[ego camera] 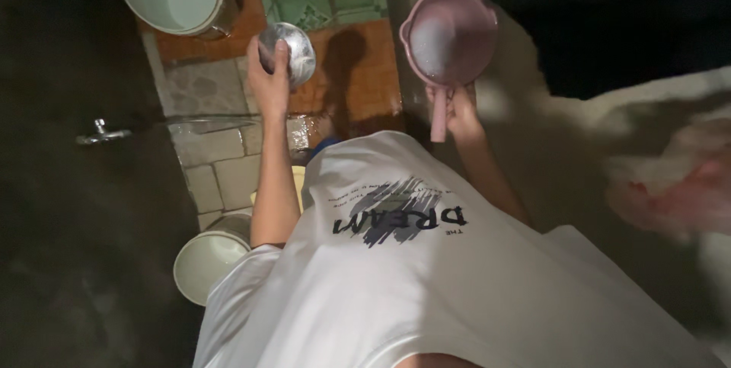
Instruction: The person scrubs a tiled bathroom floor with a long-handled squeegee and by hand using water and soap.
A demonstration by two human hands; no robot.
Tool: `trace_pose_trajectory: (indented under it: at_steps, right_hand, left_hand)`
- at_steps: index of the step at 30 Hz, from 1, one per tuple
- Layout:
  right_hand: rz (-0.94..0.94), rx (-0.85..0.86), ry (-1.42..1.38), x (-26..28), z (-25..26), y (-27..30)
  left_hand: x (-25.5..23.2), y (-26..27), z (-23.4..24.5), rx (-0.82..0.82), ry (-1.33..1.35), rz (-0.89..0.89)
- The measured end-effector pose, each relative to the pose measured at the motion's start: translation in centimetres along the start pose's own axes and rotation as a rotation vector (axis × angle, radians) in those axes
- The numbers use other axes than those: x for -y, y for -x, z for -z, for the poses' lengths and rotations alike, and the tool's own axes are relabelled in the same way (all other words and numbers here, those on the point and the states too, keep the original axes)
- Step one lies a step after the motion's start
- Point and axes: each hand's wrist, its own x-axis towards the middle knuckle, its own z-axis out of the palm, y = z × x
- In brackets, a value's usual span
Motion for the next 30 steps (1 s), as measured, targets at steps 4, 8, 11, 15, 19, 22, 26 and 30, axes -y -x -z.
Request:
trace_pose_trajectory:
  at_steps: [4,8,11,15,19,22,26,30]
  right_hand:
    - [0.031,0.171,0.045,0.5,1.5,1.8]
    - [-0.074,-0.023,0.118,0.5,1.3,1.1]
    - [-0.093,-0.034,0.122,0.5,1.1,1.0]
    - [-0.117,-0.024,0.100,0.3,1.3,1.0]
    - [-0.072,-0.017,0.086,0.0,1.7,0.5]
    - [-0.035,0.008,0.102,0.1,1.4,0.8]
    - [-0.039,0.015,0.094,0.3,0.8,0.9]
    - [-0.040,0.050,0.086,0.5,0.7,1.0]
  left_hand:
    - [1.3,1.7,-1.6,-0.038,-0.048,0.012]
    - [2.1,3.6,-3.3,-0.027,-0.011,-0.071]
    - [1.1,4.6,-3.8,0.021,-0.029,-0.090]
    - [-1.7,6.0,-4.5,0.101,-0.097,0.095]
    - [-2.7,6.9,-5.8,0.119,-0.074,-0.071]
    - [-2.7,7.4,-6.7,0.160,-0.078,-0.063]
    - [-2.2,7.6,-7.7,0.185,-0.045,-0.093]
    - [-2.1,7.7,-8.3,0.186,-0.081,-0.088]
